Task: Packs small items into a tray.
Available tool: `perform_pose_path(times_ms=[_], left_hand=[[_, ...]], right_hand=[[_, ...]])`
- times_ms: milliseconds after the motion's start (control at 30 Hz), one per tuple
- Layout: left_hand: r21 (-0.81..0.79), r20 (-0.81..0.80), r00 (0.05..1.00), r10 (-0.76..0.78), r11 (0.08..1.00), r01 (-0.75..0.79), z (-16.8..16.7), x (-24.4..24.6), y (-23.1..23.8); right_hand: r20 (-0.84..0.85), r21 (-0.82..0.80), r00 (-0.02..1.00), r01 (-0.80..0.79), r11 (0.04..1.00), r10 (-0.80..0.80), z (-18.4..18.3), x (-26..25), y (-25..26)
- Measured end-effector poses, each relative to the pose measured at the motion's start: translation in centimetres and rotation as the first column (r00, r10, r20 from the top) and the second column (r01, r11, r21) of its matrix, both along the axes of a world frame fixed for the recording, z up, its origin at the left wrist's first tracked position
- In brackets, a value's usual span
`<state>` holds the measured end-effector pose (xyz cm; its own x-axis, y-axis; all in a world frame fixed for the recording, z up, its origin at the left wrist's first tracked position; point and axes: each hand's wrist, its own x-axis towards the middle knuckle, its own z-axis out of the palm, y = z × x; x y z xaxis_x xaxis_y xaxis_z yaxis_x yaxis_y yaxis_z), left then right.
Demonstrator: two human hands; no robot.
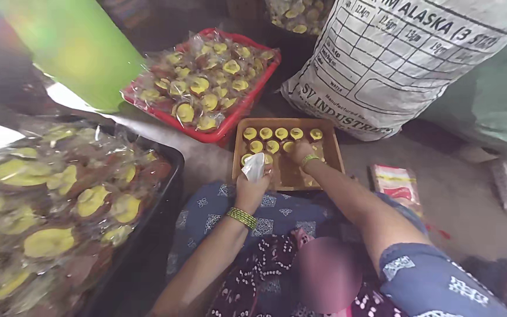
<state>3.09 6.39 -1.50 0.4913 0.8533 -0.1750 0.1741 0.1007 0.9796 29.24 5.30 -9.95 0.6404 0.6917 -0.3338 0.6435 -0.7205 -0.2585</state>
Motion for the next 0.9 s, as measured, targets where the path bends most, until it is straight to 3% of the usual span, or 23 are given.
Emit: perform_pose_path(times_ms=[167, 300, 433, 600, 633, 700, 767, 833, 900], left_hand=[[-0.169, -0.02, 1.0, -0.006, 0.986, 0.002, 0.7, -0.6, -0.3], [-0.276, 0.126, 0.991, -0.035, 0.959, 0.069, 1.2, -1.6, -0.6], [-0.326, 0.222, 0.969, -0.104, 0.929, 0.174, 2.0, -2.3, -1.0], [-0.398, 0.248, 0.937, -0.245, 0.857, 0.329, 2.7, -3.0, -1.7], [-0.384, 0.274, 0.919, -0.283, 0.844, 0.375, 2.9, -3.2, -1.8], [-0.334, 0.333, 0.865, -0.374, 0.812, 0.479, 3.0, -3.5, -2.0], [-0.325, 0.376, 0.837, -0.398, 0.789, 0.521, 2.6, -3.8, -2.0], [-0.362, 0.383, 0.862, -0.332, 0.805, 0.471, 2.4, -3.9, -2.2], [-0.375, 0.308, 0.924, -0.227, 0.864, 0.337, 2.9, -3.9, -2.5]], right_hand=[[-0.283, 0.145, 0.938, 0.249, 0.957, -0.201, 5.0, -0.7, -1.6], [-0.611, 0.496, 0.79, 0.337, 0.8, 0.046, 7.5, -1.3, -2.9], [-0.739, 0.606, 0.594, 0.38, 0.699, 0.318, 14.0, -5.5, -5.9], [-0.716, 0.697, 0.377, 0.333, 0.635, 0.588, 16.2, -11.1, -10.8], [-0.697, 0.715, 0.38, 0.315, 0.624, 0.608, 16.0, -12.1, -11.5], [-0.594, 0.794, 0.481, 0.22, 0.567, 0.645, 15.0, -13.5, -12.4], [-0.385, 0.89, 0.621, 0.054, 0.453, 0.683, 14.0, -13.9, -12.7], [-0.169, 0.934, 0.68, -0.121, 0.336, 0.713, 13.2, -13.4, -12.6], [-0.036, 0.916, 0.694, -0.265, 0.301, 0.719, 12.8, -12.4, -12.4]])
